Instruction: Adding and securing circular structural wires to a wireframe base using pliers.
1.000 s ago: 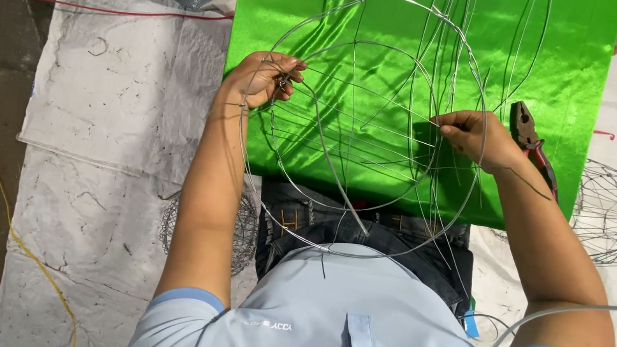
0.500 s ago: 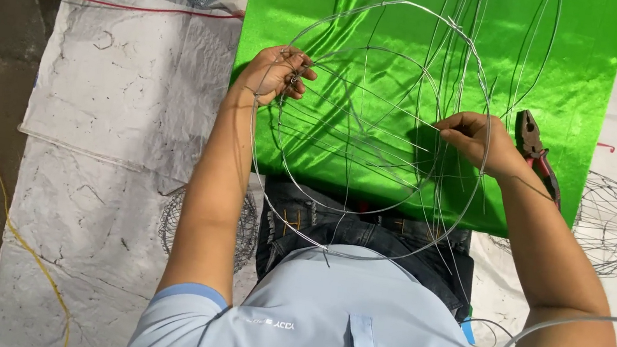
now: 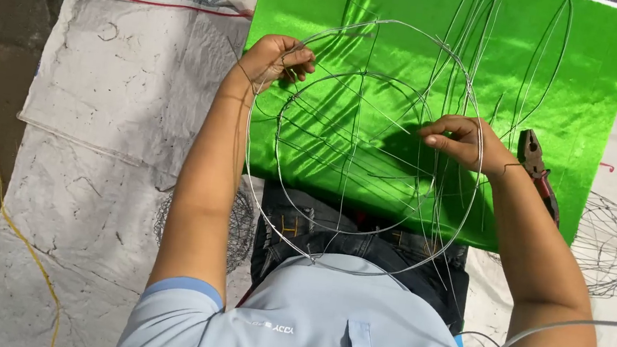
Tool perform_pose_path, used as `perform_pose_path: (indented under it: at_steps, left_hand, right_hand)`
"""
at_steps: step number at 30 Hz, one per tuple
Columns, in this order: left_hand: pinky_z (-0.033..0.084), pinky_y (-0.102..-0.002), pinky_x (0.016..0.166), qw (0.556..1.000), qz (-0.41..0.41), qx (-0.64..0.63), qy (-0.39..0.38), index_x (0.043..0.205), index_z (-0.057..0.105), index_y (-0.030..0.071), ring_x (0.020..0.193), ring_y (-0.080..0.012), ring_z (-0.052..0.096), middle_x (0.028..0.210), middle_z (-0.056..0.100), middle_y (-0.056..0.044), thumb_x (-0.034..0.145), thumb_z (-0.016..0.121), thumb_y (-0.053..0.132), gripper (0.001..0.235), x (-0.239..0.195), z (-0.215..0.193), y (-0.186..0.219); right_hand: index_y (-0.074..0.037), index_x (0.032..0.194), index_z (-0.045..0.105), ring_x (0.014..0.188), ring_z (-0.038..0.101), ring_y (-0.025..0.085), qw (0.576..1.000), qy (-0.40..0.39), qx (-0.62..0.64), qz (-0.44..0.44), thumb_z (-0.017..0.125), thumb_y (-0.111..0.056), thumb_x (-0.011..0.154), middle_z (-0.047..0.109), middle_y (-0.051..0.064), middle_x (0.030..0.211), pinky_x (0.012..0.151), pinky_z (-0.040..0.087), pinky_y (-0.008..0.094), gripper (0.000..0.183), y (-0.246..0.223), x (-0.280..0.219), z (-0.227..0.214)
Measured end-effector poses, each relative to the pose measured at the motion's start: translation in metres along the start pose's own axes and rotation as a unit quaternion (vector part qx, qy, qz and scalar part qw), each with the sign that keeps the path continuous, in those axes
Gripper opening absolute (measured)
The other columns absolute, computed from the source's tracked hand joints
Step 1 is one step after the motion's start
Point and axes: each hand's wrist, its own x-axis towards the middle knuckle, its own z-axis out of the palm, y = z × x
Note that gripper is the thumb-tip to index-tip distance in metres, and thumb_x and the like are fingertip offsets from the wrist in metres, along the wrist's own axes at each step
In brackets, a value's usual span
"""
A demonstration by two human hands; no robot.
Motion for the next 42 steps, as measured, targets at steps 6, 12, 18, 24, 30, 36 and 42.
perform_pose_path:
  at_steps: [6,12,18,24,30,36,42]
  left_hand:
    - [0.063,-0.025,0.054,0.998,-0.011,-0.048,-0.035,0.094,0.072,0.002,0.067,-0.0215,0.078,0.086,0.078,-0.017,0.092,0.082,0.020,0.020,0.007,0.004,0.002]
    - [0.061,-0.027,0.059,0.992,-0.086,0.004,-0.088,0.102,0.072,0.002,0.072,-0.0181,0.076,0.096,0.079,-0.012,0.096,0.075,0.019,0.019,0.019,-0.002,0.010]
    - [0.064,-0.024,0.061,0.991,-0.111,0.028,-0.067,0.099,0.071,0.003,0.072,-0.0181,0.077,0.094,0.079,-0.014,0.096,0.074,0.015,0.014,0.021,0.004,0.019]
    - [0.065,-0.025,0.060,0.993,-0.095,0.033,-0.056,0.100,0.067,0.002,0.072,-0.0186,0.078,0.093,0.079,-0.016,0.095,0.075,0.021,0.021,0.024,0.005,0.013]
    - [0.065,-0.027,0.060,0.993,-0.085,-0.009,-0.079,0.103,0.065,0.004,0.077,-0.0211,0.079,0.100,0.079,-0.016,0.097,0.073,0.017,0.017,0.025,0.001,0.012]
    - [0.063,-0.025,0.059,0.995,-0.064,-0.021,-0.080,0.096,0.067,0.005,0.078,-0.0212,0.080,0.097,0.079,-0.017,0.092,0.077,0.004,0.011,0.033,0.002,0.002]
    - [0.068,-0.027,0.065,0.996,-0.029,-0.026,-0.074,0.092,0.070,0.002,0.076,-0.0217,0.080,0.091,0.079,-0.018,0.092,0.077,0.000,0.008,0.031,0.007,0.002]
  right_hand:
    - [-0.012,0.114,0.081,0.072,0.064,0.024,0.988,0.071,-0.104,-0.086,0.080,-0.021,0.096,0.073,0.008,0.088,0.073,0.049,0.034,0.021,0.025,0.031,0.021]
    - [-0.002,0.119,0.074,0.070,0.072,0.018,0.980,-0.040,-0.172,-0.096,0.069,-0.016,0.101,0.077,0.012,0.090,0.061,0.063,0.026,0.024,-0.005,0.065,0.030]
    - [-0.003,0.129,0.070,0.056,0.061,0.014,0.983,-0.127,0.006,0.129,0.062,-0.011,0.101,0.074,0.011,0.083,0.048,0.052,0.026,0.030,-0.024,0.075,0.026]
    - [-0.002,0.120,0.073,0.105,0.073,0.028,0.984,-0.112,-0.134,0.019,0.071,-0.012,0.095,0.075,0.017,0.119,0.095,0.061,0.039,0.027,-0.015,0.077,0.036]
    - [-0.001,0.118,0.072,0.104,0.070,0.034,0.976,-0.033,-0.211,0.045,0.054,-0.005,0.104,0.075,0.017,0.114,0.091,0.058,0.045,0.024,-0.027,0.075,0.050]
    - [-0.001,0.121,0.070,0.083,0.068,0.032,0.980,0.019,-0.196,-0.010,0.051,-0.010,0.108,0.074,0.018,0.103,0.068,0.053,0.045,0.025,-0.008,0.075,0.053]
    - [0.004,0.117,0.071,0.097,0.073,0.034,0.974,0.032,-0.215,-0.058,0.052,-0.003,0.106,0.077,0.018,0.107,0.080,0.059,0.044,0.023,-0.009,0.079,0.052]
